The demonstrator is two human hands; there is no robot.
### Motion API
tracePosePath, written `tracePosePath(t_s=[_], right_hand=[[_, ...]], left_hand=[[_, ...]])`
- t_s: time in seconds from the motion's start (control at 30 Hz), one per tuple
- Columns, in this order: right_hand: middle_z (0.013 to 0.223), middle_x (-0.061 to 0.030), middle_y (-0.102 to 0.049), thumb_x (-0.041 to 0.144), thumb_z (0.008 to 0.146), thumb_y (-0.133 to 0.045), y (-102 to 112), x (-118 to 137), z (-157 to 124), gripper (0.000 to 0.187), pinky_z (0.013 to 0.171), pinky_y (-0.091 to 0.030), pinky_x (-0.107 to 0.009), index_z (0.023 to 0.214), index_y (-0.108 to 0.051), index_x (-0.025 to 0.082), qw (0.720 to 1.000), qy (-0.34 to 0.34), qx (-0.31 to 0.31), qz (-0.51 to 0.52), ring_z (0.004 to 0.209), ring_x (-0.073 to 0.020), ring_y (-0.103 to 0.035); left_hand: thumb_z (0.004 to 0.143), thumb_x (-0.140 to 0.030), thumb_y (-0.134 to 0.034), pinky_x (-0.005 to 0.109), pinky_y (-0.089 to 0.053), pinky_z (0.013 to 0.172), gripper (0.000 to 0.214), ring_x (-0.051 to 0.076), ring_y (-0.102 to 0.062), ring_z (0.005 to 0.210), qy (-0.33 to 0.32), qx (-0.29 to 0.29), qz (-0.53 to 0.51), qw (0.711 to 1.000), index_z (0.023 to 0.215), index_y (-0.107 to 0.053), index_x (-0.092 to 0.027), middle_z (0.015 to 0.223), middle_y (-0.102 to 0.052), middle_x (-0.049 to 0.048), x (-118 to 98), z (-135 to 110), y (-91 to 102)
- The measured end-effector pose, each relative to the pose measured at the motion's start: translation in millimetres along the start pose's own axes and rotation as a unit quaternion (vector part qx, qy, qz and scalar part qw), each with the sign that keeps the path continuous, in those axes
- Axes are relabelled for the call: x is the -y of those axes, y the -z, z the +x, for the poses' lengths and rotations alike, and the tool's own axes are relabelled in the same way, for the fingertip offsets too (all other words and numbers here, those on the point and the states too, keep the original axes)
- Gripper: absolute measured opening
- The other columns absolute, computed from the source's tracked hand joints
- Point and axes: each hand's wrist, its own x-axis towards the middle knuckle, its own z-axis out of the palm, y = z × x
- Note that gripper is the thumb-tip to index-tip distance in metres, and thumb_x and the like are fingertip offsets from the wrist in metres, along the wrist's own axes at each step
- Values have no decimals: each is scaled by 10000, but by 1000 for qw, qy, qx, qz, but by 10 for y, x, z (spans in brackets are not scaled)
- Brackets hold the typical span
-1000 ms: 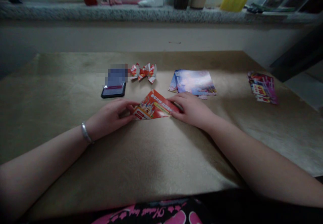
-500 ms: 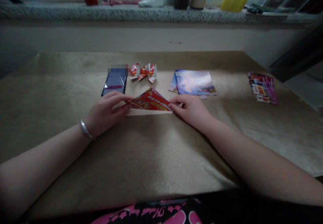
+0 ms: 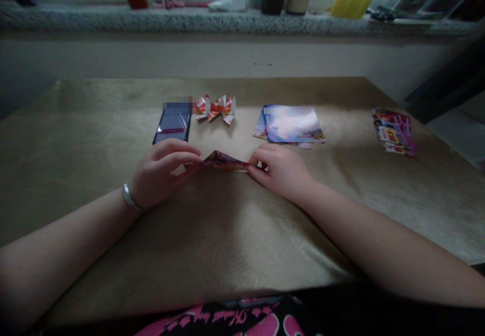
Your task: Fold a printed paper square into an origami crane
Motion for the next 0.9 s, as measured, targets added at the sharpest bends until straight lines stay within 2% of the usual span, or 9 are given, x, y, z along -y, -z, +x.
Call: tracePosePath(t_s=[0.23,0.33,0.47,0.53,0.63,0.7,0.83,0.9], right_hand=[[716,-14,-588,253,836,-603,-10,-44,8,109,546,-354,-228,768,-647,180,999,14,18,25,600,-107,-499],[757,-23,-621,253,843,-593,-15,-22,6,115,551,-384,-236,889,-672,183,1000,17,12,14,613,-118,-529],[898,-37,-674,237,810,-621,-38,2,-22,369,583,-453,-249,1173,-575,186,1000,7,-21,18,645,-130,-586],[996,-54,-674,247,815,-618,-49,-2,-34,446,608,-491,-260,1245,-513,194,999,19,-36,28,672,-136,-610],[1165,-87,-628,249,839,-592,-53,-22,-33,384,726,-537,-301,1216,-521,226,997,63,-42,19,873,-183,-643],[1226,-100,-592,240,848,-582,-49,-38,-22,296,823,-536,-340,1143,-563,235,994,100,-45,1,1023,-216,-614],[1259,-112,-558,237,855,-585,-29,-58,-6,118,842,-531,-368,956,-645,224,986,144,-75,-42,1022,-220,-593],[1278,-108,-552,239,851,-597,-14,-61,-5,94,879,-511,-404,905,-674,227,981,156,-88,-72,1083,-249,-558]], left_hand=[[861,-173,-593,325,-528,829,217,170,-618,935,13,13,11,1000,1077,-608,-181,1057,-644,69,21,-19,-2],[859,-186,-583,345,-530,842,319,194,-608,974,20,43,9,999,1178,-578,-173,1101,-622,91,34,-27,-11],[858,-177,-564,351,-531,844,401,203,-598,981,28,78,-1,997,1258,-535,-166,1126,-599,108,39,-25,-23],[854,-171,-558,351,-530,859,431,206,-589,1002,32,90,-7,995,1283,-516,-163,1144,-585,114,37,-25,-26],[848,-169,-551,355,-524,891,483,210,-575,1038,48,107,-12,993,1325,-479,-183,1175,-561,109,39,-30,-28],[845,-175,-550,357,-518,910,511,212,-567,1057,60,118,-14,991,1348,-457,-197,1196,-547,103,43,-37,-30],[849,-194,-536,374,-509,927,541,229,-560,1079,87,148,-10,985,1378,-425,-185,1219,-530,117,50,-50,-32],[850,-207,-532,378,-509,921,555,231,-566,1070,103,163,-4,981,1391,-410,-187,1222,-526,120,50,-57,-33]])
